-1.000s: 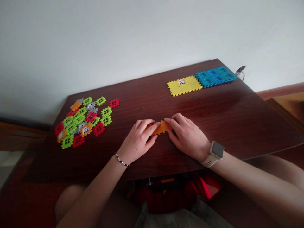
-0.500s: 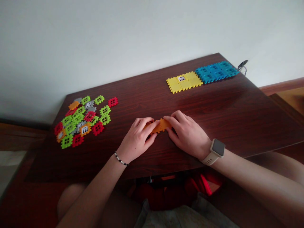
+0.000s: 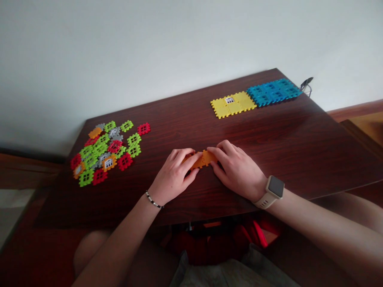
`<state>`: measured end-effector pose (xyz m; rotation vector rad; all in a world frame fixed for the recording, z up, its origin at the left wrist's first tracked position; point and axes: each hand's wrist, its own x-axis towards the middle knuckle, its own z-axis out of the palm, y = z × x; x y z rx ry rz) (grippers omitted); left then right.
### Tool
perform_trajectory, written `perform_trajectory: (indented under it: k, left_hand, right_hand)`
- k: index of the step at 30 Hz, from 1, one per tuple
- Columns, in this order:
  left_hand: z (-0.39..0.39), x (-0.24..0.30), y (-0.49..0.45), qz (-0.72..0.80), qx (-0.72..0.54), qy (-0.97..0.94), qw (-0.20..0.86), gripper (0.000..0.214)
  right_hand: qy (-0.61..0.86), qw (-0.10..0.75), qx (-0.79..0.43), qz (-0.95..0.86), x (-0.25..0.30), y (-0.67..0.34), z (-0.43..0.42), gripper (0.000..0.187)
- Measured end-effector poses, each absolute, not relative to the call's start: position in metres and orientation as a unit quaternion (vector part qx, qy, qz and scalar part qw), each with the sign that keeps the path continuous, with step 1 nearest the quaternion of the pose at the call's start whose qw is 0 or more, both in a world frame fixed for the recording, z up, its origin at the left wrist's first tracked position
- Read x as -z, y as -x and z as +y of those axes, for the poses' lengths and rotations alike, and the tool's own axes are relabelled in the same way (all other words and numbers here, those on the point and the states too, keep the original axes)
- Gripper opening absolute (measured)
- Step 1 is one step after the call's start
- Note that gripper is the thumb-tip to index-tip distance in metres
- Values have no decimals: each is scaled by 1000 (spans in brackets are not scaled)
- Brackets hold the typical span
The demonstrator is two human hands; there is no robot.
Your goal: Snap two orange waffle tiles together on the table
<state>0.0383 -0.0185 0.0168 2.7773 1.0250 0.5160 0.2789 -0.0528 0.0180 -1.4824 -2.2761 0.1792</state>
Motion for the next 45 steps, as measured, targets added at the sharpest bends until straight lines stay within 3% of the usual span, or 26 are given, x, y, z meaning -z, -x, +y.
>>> perform_trajectory:
  k: [45]
  left_hand:
    - [-19,-16,-38,340,-175,-921,69,44]
  right_hand:
    - [531,210,-61,-818,-20,-279,-54,33]
